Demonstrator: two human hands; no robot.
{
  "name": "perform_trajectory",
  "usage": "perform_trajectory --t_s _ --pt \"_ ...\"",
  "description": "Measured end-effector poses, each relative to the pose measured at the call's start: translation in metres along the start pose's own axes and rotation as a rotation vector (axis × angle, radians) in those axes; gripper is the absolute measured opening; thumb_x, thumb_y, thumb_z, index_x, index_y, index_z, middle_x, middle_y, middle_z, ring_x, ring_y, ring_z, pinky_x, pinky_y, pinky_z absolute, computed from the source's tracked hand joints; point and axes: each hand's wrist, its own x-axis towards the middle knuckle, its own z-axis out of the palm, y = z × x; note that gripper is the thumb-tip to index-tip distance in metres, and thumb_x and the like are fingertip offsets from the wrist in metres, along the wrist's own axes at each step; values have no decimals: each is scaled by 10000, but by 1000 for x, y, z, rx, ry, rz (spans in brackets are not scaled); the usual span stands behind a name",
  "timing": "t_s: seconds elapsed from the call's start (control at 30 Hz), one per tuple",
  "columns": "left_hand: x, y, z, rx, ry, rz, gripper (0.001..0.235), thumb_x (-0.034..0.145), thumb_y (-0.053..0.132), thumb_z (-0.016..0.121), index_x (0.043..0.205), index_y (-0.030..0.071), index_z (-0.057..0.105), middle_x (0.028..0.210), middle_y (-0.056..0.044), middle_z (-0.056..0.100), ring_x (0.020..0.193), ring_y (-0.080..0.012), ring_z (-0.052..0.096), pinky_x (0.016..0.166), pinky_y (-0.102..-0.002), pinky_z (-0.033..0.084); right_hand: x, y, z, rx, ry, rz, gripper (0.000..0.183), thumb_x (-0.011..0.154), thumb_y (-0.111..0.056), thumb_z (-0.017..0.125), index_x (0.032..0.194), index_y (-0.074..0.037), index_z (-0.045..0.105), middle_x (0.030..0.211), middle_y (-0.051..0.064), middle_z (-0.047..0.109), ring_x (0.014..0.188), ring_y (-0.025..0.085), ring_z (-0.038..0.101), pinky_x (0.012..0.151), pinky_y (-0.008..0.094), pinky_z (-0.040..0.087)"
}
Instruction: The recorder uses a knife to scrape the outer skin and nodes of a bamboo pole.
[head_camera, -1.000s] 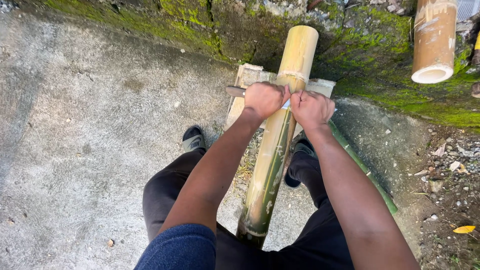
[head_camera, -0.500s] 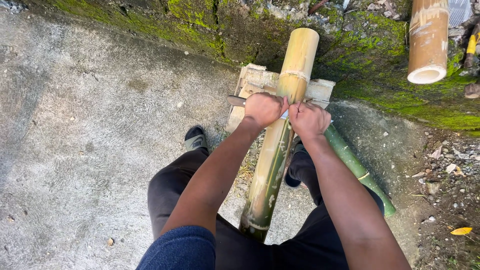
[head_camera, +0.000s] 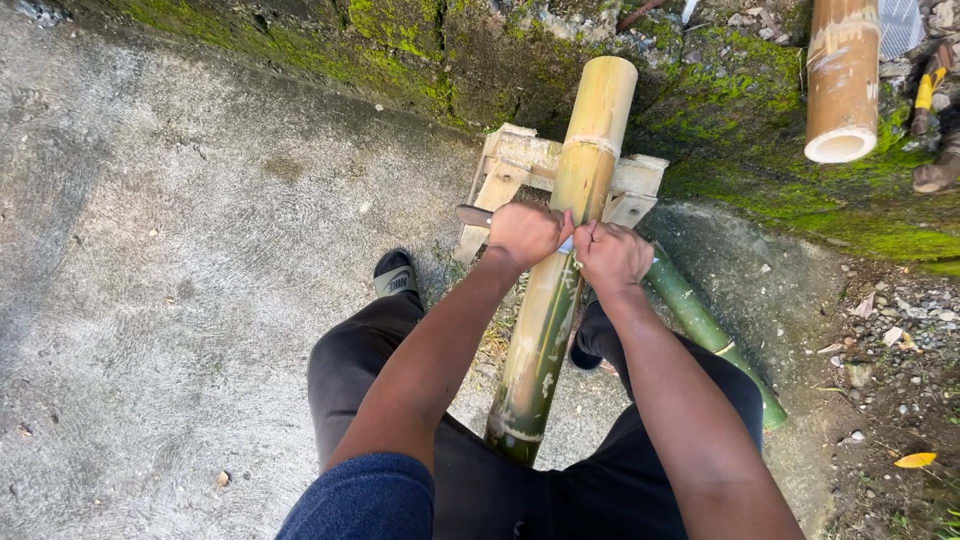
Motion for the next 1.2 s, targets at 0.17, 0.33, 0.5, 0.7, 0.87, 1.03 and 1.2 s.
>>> perform_trajectory --t_s 0.17,0.33,0.5,0.7,0.87,1.03,1.2 --pt "-10 3 -2 -6 24 8 515 1007 365 514 545 174 639 517 -45 638 469 -241 627 452 -409 506 -11 -2 1 -3 34 -5 413 957 -265 570 586 -108 660 638 89 683 555 268 663 539 399 508" --pt "-16 6 -7 18 -35 6 513 1020 367 516 564 176 653 527 -44 650 451 -238 627 452 -405 510 -16 -5 -4 -2 74 -48 384 951 -254 576 612 -101 672 660 93 694 579 264 676 556 386 528" --pt "-18 7 -10 -12 -39 -10 524 1025 368 508 562 169 653 530 -48 649 466 -237 630 455 -403 508 -18 -7 -6 6 55 -50 374 965 -242 582 632 -106 687 669 91 699 587 265 682 554 387 528" --pt "-23 8 -15 -4 -75 -4 524 1031 383 496 575 178 653 527 -37 646 447 -231 623 452 -396 504 -21 -13 -11 -4 14 -9 398 963 -258 590 602 -116 677 645 81 693 561 262 673 534 388 520" --pt "-24 9 -17 -10 -102 -18 539 1041 384 477 575 180 655 521 -22 641 453 -212 625 444 -392 500 -22 -15 -13 -15 35 -11 394 944 -262 593 584 -120 666 632 75 688 544 256 665 525 385 516" --pt "-31 13 -24 -4 -159 -28 553 1044 392 474 566 182 658 509 -21 636 464 -205 628 432 -386 500 -29 -19 -17 -17 62 -25 378 941 -248 591 593 -120 666 643 77 688 556 253 669 534 377 522" --pt "-35 14 -22 -10 -66 -32 523 1022 385 500 565 185 657 509 -27 639 465 -219 628 427 -390 501 -32 -22 -20 3 58 -15 374 931 -236 593 587 -109 670 650 85 697 564 264 678 536 387 527"
